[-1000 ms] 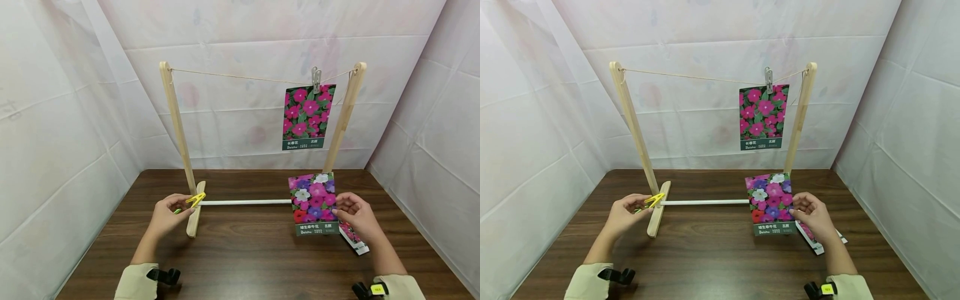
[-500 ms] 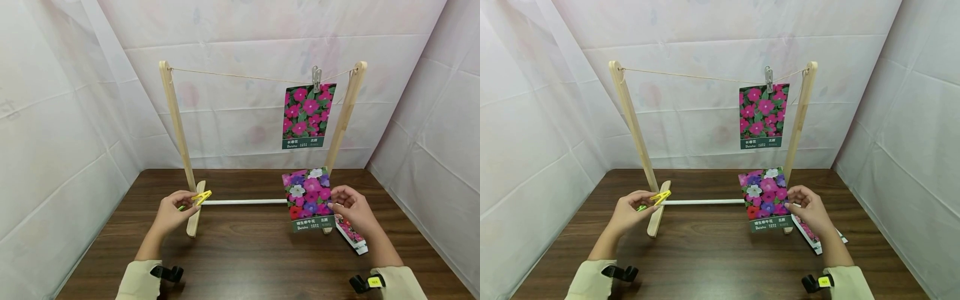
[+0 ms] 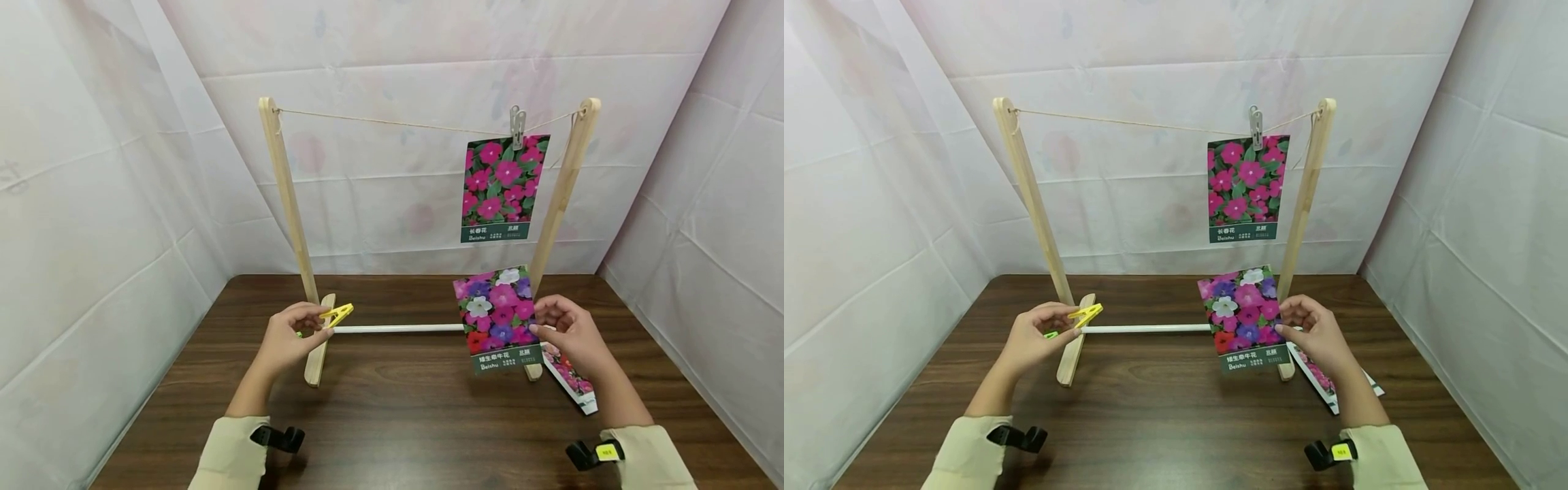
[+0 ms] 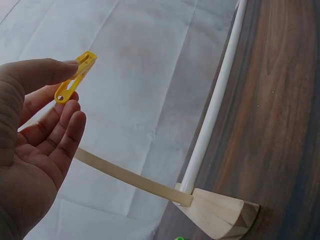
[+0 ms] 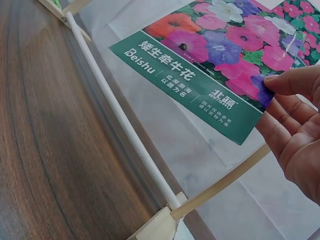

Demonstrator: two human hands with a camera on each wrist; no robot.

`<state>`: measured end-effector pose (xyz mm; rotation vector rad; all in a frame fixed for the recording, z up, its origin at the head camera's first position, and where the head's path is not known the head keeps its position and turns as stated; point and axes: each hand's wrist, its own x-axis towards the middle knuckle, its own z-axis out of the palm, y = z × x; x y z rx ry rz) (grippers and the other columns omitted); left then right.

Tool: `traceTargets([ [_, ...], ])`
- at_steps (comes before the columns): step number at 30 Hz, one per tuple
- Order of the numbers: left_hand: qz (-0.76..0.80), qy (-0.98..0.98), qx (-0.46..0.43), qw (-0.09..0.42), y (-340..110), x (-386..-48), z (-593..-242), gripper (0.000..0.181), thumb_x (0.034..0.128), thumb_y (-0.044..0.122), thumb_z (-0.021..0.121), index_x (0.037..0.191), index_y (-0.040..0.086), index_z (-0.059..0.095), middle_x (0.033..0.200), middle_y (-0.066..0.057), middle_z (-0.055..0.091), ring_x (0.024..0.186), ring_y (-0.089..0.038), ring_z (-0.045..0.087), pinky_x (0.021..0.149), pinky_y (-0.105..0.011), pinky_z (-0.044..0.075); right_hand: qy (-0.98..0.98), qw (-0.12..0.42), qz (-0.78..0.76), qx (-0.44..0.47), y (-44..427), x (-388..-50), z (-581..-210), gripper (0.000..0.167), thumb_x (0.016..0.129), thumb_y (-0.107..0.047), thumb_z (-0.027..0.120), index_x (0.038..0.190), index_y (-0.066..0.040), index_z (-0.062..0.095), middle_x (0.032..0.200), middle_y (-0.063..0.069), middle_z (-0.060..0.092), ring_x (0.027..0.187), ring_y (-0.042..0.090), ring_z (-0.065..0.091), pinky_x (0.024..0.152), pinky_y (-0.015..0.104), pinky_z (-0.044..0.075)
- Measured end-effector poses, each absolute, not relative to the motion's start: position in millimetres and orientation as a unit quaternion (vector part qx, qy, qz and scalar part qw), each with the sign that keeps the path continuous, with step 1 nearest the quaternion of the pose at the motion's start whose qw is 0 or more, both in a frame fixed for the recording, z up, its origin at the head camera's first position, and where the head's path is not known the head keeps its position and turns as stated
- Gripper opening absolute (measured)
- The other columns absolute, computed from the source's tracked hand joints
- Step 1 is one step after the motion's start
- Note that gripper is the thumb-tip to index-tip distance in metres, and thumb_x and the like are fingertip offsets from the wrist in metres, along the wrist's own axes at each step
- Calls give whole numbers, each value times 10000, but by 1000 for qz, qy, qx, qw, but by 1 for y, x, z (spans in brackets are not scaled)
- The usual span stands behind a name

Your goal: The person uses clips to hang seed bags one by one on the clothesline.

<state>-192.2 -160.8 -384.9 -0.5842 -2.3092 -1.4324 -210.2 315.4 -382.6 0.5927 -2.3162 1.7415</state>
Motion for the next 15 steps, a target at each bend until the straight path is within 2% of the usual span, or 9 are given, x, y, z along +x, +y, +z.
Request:
traceTargets([
  [4,-508,-812,-220,184,-159,-194,-381,306,760,-112,767,1053,-124,680,1004,-255,645,780,-258,641,707,-342,582,-779,96,583,208,313,-211,-379,226,878,74,668,1080,48,572,925,-34,655,819,114,600,671,210,512],
  [11,-503,-809,-236,190,-153,-195,-374,311,767,-109,763,1064,-135,671,1004,-232,649,771,-234,643,694,-321,585,-784,103,573,214,308,-215,-374,227,879,65,671,1081,58,566,930,-16,656,818,128,602,694,212,520],
  [15,-507,-806,-241,186,-151,-196,-371,311,786,-105,748,1085,-134,665,1063,-254,645,808,-298,633,710,-329,584,-792,100,565,207,307,-218,-372,223,887,29,681,1083,30,574,937,-23,657,829,131,606,705,219,531],
])
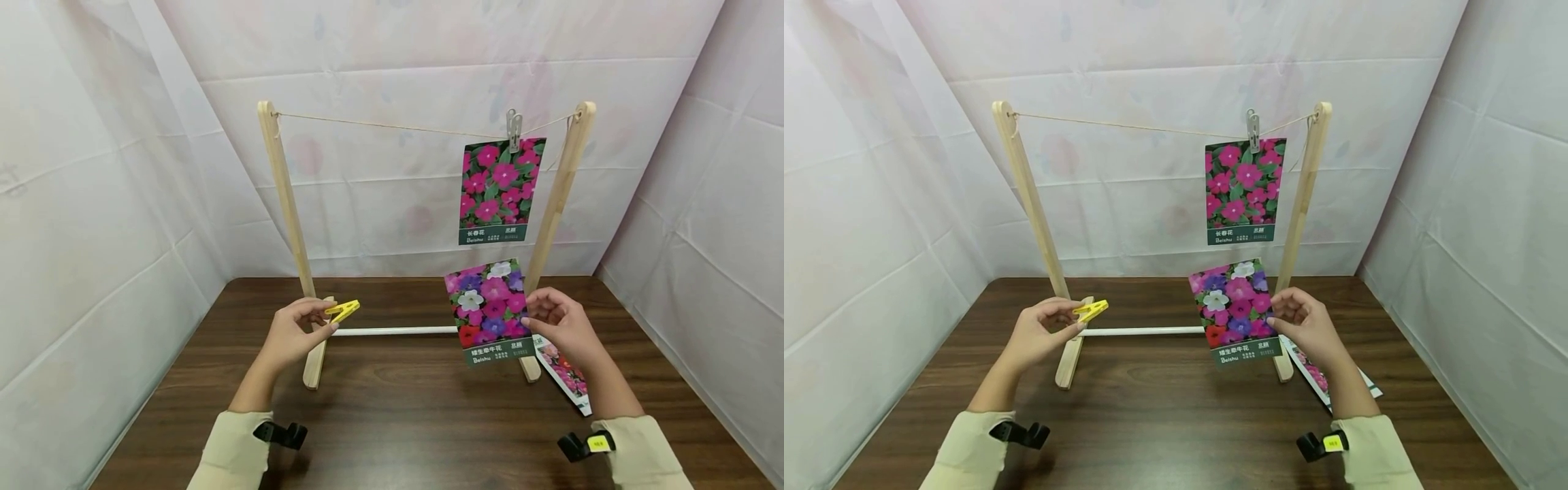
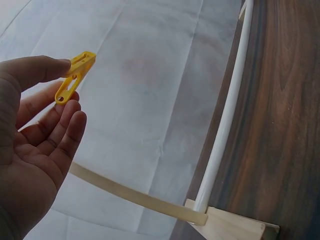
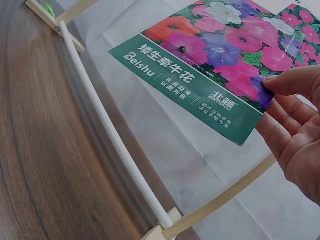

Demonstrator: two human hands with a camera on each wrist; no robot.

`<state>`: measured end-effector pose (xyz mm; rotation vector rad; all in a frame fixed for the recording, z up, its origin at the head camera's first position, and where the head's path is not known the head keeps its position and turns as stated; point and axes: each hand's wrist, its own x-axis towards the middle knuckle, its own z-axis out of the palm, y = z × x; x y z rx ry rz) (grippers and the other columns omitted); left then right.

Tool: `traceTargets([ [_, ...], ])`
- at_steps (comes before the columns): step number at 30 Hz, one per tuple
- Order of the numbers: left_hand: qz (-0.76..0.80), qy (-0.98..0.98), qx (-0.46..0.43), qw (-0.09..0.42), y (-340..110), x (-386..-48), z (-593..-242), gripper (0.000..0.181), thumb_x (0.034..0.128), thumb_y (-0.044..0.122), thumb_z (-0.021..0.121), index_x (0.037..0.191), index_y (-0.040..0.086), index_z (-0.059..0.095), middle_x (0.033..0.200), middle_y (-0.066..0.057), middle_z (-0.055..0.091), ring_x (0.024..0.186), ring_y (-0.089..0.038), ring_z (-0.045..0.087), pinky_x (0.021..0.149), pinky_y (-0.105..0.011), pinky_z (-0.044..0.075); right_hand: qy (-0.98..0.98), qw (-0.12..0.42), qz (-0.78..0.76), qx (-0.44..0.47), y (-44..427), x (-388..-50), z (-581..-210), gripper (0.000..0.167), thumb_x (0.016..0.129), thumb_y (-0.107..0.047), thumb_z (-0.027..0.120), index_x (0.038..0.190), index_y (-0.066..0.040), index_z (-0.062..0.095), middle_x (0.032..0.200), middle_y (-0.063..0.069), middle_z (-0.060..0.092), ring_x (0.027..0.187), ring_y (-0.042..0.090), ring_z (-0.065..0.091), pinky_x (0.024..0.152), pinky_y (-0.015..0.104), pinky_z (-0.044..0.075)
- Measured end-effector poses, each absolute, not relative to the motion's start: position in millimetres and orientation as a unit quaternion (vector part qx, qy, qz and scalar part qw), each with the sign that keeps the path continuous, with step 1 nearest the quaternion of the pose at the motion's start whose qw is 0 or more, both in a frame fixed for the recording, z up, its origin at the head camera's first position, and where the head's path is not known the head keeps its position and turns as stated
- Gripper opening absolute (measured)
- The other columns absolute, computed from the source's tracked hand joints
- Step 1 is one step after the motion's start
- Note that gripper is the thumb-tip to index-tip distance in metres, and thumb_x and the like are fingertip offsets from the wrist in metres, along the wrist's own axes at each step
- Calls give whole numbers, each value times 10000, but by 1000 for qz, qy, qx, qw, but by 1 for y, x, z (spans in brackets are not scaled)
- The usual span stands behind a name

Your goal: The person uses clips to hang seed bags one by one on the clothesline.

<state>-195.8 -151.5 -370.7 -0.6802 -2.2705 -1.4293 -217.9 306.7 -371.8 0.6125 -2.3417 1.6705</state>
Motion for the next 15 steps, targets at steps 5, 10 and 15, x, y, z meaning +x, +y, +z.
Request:
traceTargets([
  [5,-508,-803,-250,187,-149,-198,-365,312,803,-98,733,1104,-135,659,1078,-263,640,841,-367,615,713,-218,557,-791,98,567,208,305,-220,-369,219,886,37,679,1078,35,574,933,-20,659,830,137,611,704,232,540],
  [10,-515,-796,-258,185,-147,-201,-359,309,805,-106,724,1106,-134,659,1062,-260,638,841,-290,614,723,-182,542,-789,99,566,220,302,-222,-365,215,885,38,678,1075,40,577,921,-19,663,824,129,613,696,228,537],
  [15,-514,-794,-267,185,-144,-204,-353,293,808,-111,714,1096,-135,662,1052,-251,641,830,-244,614,730,-176,539,-793,101,562,213,298,-222,-361,227,880,25,692,1078,36,581,915,-13,666,810,133,615,676,233,541],
])
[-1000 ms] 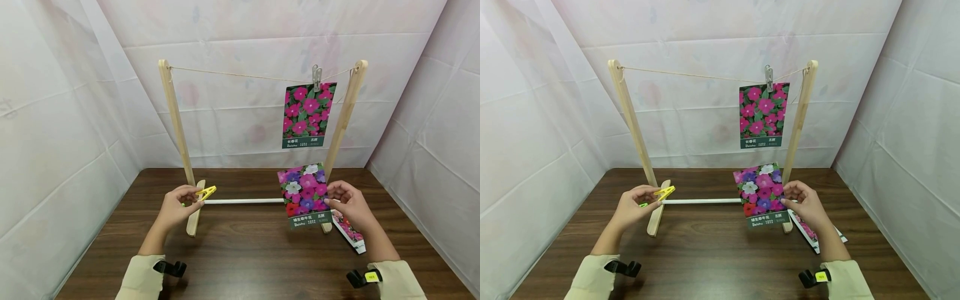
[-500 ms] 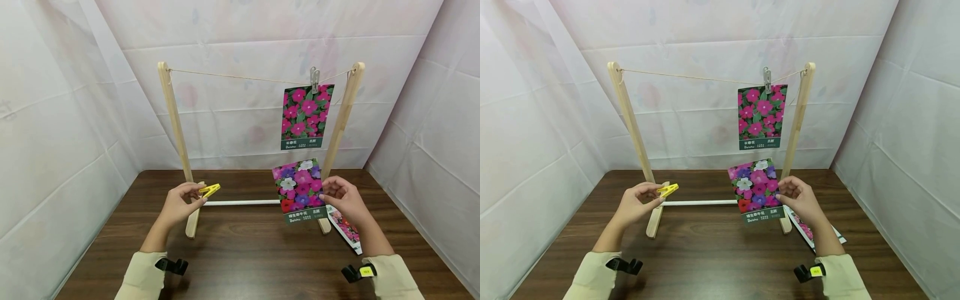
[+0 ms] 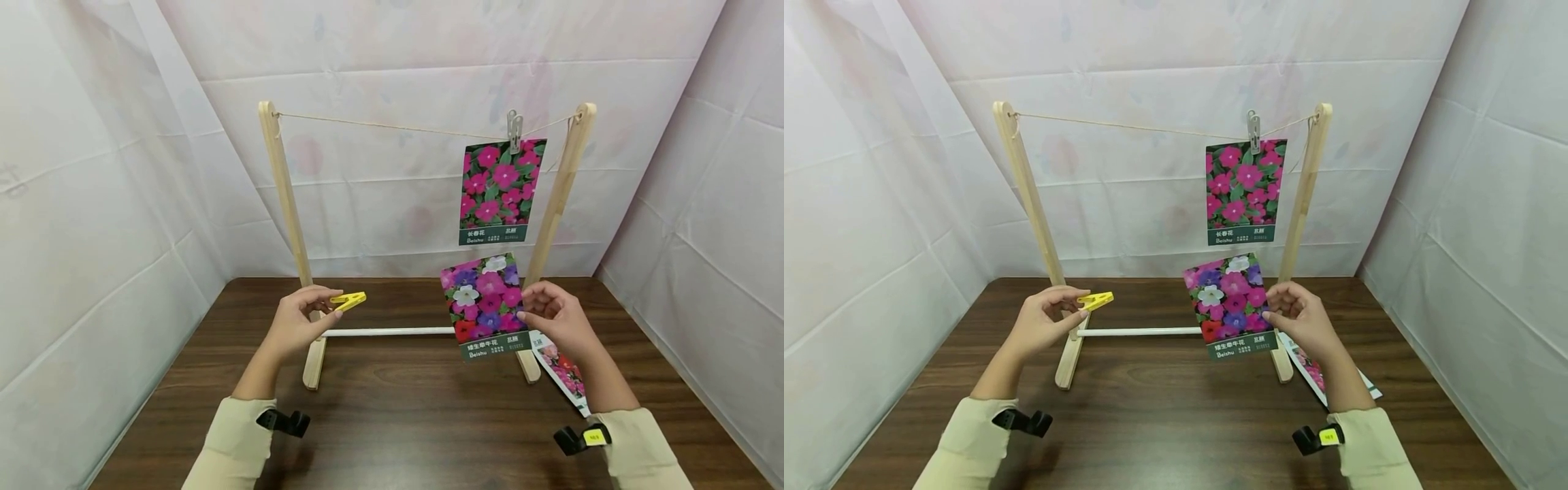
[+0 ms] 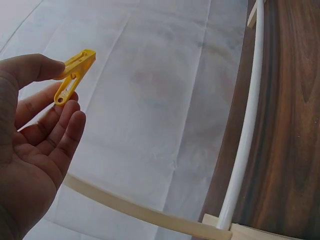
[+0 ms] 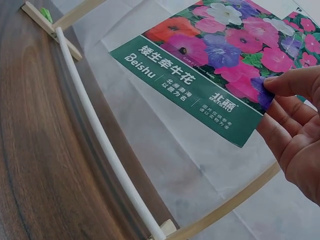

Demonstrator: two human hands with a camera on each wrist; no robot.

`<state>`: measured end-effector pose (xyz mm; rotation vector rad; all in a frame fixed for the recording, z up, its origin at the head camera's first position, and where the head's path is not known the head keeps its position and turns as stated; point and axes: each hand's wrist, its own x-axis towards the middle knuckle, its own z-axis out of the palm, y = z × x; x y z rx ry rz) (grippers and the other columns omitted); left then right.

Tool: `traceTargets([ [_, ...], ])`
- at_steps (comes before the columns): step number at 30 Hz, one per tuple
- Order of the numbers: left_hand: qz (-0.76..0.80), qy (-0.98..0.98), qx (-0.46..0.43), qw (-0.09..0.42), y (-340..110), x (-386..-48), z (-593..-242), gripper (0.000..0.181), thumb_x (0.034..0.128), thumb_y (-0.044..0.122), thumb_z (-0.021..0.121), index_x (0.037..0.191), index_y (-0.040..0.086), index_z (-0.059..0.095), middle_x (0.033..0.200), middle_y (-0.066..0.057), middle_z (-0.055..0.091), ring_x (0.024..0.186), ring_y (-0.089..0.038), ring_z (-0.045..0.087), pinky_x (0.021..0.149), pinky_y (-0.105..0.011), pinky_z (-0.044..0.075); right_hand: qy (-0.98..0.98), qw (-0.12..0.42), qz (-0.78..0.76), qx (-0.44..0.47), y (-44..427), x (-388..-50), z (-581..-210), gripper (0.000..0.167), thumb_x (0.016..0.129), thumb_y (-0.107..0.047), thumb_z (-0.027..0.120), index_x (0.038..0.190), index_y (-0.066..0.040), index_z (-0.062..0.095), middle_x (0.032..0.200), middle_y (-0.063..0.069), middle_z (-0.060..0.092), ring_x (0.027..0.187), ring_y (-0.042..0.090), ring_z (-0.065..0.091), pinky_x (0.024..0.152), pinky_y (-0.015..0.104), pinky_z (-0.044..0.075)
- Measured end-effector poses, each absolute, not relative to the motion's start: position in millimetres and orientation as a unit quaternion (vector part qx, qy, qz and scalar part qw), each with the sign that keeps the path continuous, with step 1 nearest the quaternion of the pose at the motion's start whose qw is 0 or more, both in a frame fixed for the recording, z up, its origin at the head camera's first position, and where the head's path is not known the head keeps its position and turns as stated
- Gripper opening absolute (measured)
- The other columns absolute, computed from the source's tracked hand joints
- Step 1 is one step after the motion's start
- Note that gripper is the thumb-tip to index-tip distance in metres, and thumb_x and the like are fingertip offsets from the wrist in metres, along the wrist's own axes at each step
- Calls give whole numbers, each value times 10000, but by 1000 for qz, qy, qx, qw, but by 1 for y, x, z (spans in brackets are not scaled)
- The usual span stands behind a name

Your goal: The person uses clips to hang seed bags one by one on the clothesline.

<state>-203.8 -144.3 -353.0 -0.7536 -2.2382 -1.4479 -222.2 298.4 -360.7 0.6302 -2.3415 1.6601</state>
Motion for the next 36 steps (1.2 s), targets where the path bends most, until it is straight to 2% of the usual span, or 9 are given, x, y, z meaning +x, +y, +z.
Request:
traceTargets([
  [5,-501,-800,-272,186,-141,-204,-346,288,811,-104,712,1094,-132,665,1051,-253,646,817,-239,618,738,-291,570,-795,94,562,208,296,-223,-358,233,888,-2,696,1089,26,582,931,-10,662,821,145,613,672,241,547],
  [8,-499,-802,-271,184,-140,-205,-342,286,813,-103,707,1096,-122,670,1058,-257,644,814,-223,615,739,-320,570,-792,97,562,218,295,-225,-357,228,889,6,691,1087,34,582,933,-9,666,826,140,616,674,233,544],
  [13,-497,-803,-273,183,-138,-213,-342,276,834,-82,689,1109,-104,676,1060,-242,648,813,-195,608,716,-239,543,-786,104,563,235,292,-228,-354,223,880,46,680,1081,52,582,927,-6,668,826,117,617,674,220,539],
  [22,-496,-800,-275,196,-137,-236,-348,290,850,21,721,1138,3,698,942,-102,663,822,-177,617,721,-277,555,-800,108,548,220,286,-232,-346,244,881,-11,706,1092,30,589,940,-23,658,849,124,618,699,218,535],
  [31,-502,-789,-294,198,-127,-232,-325,317,817,-45,725,1129,-58,671,963,-180,653,829,-242,625,740,-287,558,-801,110,543,228,283,-237,-341,229,878,-15,710,1075,18,597,914,-19,666,833,134,609,662,234,514],
  [36,-512,-775,-306,208,-127,-246,-329,320,803,4,750,1114,-28,682,941,-111,656,794,-164,635,718,-220,550,-803,109,545,217,282,-236,-337,229,878,-23,710,1074,9,597,919,-24,661,836,135,607,663,236,511],
])
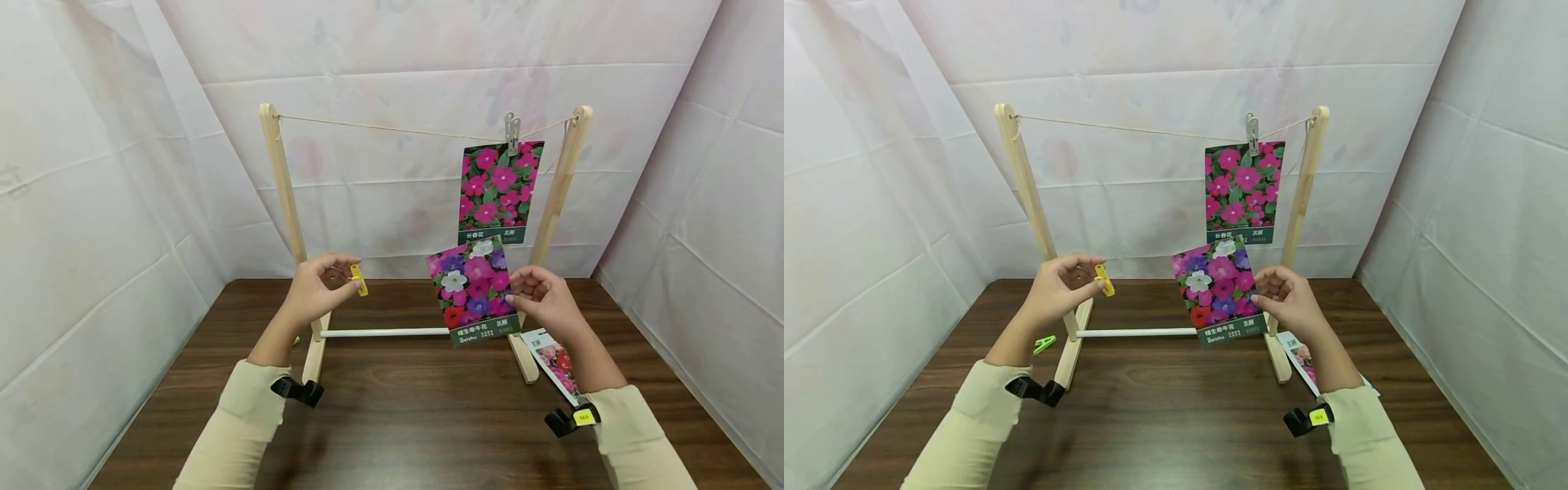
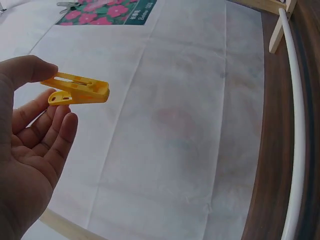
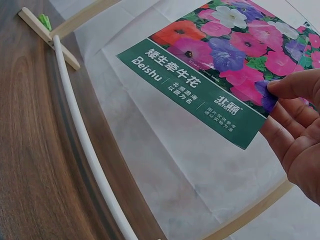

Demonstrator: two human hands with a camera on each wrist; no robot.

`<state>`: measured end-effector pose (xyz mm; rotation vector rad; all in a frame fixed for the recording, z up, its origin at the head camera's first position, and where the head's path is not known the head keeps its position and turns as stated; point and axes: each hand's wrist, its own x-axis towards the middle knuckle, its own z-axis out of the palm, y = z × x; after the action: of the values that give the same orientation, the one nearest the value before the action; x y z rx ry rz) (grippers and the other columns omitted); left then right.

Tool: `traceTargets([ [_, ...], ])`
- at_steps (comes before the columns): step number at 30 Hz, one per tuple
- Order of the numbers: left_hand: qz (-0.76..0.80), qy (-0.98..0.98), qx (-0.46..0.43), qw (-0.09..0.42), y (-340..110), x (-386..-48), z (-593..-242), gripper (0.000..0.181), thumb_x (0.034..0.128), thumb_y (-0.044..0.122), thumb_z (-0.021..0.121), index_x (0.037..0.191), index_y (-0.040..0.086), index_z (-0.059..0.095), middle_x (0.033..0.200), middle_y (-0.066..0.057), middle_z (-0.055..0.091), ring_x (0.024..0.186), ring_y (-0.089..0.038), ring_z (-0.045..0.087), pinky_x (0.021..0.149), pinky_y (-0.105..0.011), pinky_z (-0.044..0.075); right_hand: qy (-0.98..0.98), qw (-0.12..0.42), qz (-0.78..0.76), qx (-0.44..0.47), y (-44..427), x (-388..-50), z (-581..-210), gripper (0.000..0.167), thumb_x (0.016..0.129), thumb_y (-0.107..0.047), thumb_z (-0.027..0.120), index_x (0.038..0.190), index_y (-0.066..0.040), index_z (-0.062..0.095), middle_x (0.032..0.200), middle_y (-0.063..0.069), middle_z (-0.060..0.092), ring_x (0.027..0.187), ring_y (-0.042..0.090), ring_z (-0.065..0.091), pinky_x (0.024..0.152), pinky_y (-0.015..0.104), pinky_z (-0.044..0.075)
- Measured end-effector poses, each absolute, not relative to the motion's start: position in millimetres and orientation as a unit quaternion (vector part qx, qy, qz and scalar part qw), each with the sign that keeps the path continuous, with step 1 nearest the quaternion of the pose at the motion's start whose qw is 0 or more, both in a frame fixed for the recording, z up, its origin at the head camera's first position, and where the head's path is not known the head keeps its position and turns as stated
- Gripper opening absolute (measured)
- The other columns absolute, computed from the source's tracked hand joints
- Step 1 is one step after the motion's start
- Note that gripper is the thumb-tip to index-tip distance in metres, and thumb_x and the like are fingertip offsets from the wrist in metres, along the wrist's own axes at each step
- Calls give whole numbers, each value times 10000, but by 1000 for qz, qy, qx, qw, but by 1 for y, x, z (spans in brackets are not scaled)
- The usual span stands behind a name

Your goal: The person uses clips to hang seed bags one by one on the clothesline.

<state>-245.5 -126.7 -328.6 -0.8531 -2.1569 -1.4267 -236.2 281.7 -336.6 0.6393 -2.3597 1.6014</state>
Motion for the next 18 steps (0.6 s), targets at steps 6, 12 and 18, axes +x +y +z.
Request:
traceTargets([
  [6,-545,-743,-318,223,-120,-253,-314,330,783,-24,774,1096,-67,681,925,-130,677,765,-152,641,713,-216,552,-801,115,541,229,278,-241,-335,229,877,-11,706,1075,14,594,912,-16,669,824,140,606,646,234,507],
  [12,-556,-743,-304,217,-113,-259,-299,329,813,-18,770,1125,-70,679,996,-190,680,869,-211,635,748,-235,551,-802,117,536,234,272,-248,-328,230,872,-3,707,1072,5,593,903,-46,665,809,123,607,624,230,509],
  [18,-565,-747,-300,182,-107,-263,-282,379,837,39,767,1190,-49,659,1040,-194,686,915,-254,638,795,-291,550,-804,117,532,238,266,-255,-318,235,875,14,693,1083,14,583,912,-27,656,811,129,601,613,232,520],
])
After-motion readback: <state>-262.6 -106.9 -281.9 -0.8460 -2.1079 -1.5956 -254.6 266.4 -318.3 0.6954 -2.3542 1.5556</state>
